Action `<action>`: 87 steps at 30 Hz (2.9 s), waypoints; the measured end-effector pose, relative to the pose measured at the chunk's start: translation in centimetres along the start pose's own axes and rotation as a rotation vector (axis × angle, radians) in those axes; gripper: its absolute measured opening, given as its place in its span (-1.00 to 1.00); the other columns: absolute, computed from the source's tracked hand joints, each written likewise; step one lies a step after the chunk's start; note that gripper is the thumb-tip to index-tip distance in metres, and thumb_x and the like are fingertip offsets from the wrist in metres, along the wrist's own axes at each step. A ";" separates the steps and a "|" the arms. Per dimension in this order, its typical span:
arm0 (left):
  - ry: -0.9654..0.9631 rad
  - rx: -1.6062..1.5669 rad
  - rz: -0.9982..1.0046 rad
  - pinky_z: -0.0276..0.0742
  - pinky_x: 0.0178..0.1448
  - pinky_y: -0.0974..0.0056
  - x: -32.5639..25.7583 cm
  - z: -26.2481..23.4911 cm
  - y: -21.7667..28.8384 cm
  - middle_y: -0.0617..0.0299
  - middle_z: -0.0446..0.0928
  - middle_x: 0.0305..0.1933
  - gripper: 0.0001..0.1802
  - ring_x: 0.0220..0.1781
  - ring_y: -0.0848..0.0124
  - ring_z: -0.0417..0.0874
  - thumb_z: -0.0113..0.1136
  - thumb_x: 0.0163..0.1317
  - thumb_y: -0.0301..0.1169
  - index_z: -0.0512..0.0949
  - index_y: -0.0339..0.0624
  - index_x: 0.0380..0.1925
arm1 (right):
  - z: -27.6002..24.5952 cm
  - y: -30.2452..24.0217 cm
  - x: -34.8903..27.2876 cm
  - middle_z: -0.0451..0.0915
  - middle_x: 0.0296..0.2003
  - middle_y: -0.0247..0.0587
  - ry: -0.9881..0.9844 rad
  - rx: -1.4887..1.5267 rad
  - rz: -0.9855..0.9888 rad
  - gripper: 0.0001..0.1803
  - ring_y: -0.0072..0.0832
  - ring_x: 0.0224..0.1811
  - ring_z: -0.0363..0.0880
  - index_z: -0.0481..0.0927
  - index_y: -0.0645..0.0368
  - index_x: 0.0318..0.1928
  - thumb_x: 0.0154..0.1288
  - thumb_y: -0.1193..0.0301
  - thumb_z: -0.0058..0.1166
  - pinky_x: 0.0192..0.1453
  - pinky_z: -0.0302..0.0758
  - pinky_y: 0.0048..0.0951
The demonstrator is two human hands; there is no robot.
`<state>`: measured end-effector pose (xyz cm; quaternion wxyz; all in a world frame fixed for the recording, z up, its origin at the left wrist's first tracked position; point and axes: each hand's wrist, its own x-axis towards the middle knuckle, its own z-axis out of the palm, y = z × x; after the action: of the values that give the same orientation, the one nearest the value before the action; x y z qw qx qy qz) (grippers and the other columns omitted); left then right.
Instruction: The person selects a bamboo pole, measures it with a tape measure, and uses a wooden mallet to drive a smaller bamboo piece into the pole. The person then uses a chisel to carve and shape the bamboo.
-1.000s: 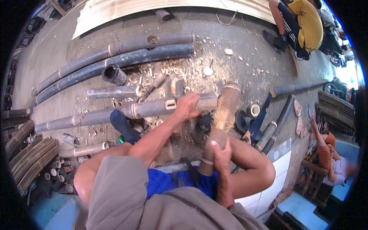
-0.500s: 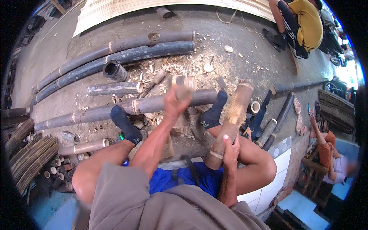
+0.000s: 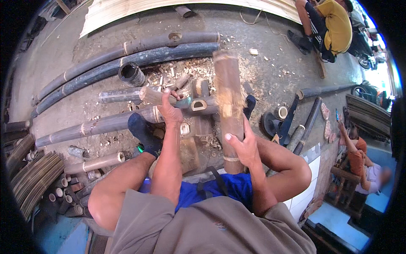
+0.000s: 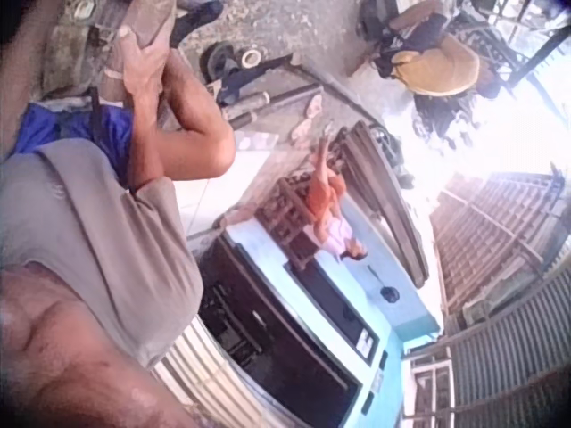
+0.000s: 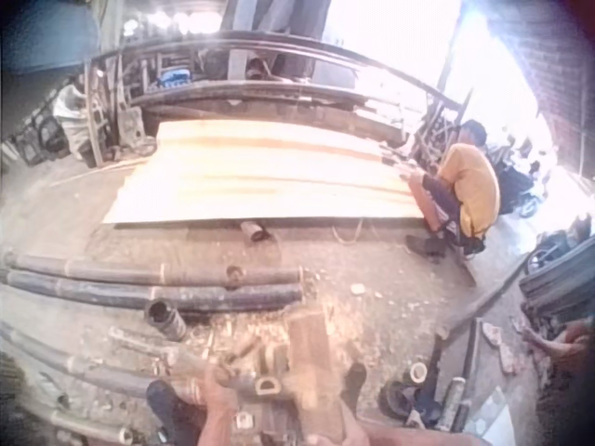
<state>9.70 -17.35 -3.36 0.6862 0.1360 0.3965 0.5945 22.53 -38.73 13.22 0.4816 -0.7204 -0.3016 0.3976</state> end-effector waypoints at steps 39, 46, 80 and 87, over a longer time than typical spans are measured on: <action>-0.174 0.508 0.083 0.63 0.13 0.09 -1.6 -3.7 -5.9 0.13 0.71 0.06 -0.62 -0.01 0.30 0.68 0.25 0.33 -0.43 0.62 -0.36 0.11 | 6.1 -16.6 12.0 0.74 -0.25 0.13 -0.566 -1.359 -0.631 -0.03 0.05 -0.30 0.78 0.30 -0.25 0.60 0.18 -0.03 0.35 -0.22 0.72 -0.04; -0.456 0.570 0.112 0.62 0.01 0.08 -10.2 9.6 -4.3 0.11 0.74 -0.07 -0.60 -0.08 0.24 0.71 0.35 0.26 -0.39 0.63 -0.31 0.08 | -3.3 -12.3 4.8 0.50 0.40 0.19 0.081 -0.537 -0.486 0.09 -0.19 0.39 0.56 0.16 0.24 0.64 0.15 0.32 0.44 0.47 0.47 -0.21; 0.035 0.164 0.478 0.55 -0.35 0.24 10.9 3.2 11.8 0.20 0.49 -0.58 -0.81 -0.54 0.41 0.51 0.32 0.31 -0.41 0.49 -0.23 -0.35 | -3.7 -0.1 -1.8 0.55 0.23 0.08 0.236 0.100 -0.072 0.05 -0.24 0.19 0.64 0.09 0.36 0.60 0.21 0.28 0.36 0.28 0.59 -0.23; -0.011 0.135 0.045 0.59 -0.34 0.19 -1.4 0.0 1.3 0.19 0.51 -0.47 -0.76 -0.49 0.39 0.54 0.34 0.32 -0.36 0.48 -0.22 -0.20 | -0.7 -1.6 -2.7 0.48 0.39 0.02 0.100 0.102 -0.057 0.12 -0.31 0.39 0.49 0.01 0.36 0.66 0.22 0.38 0.39 0.51 0.38 -0.27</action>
<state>8.76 -18.28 -1.98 0.6641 0.1941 0.4286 0.5810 21.66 -40.72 15.59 0.5433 -0.7051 -0.2768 0.3621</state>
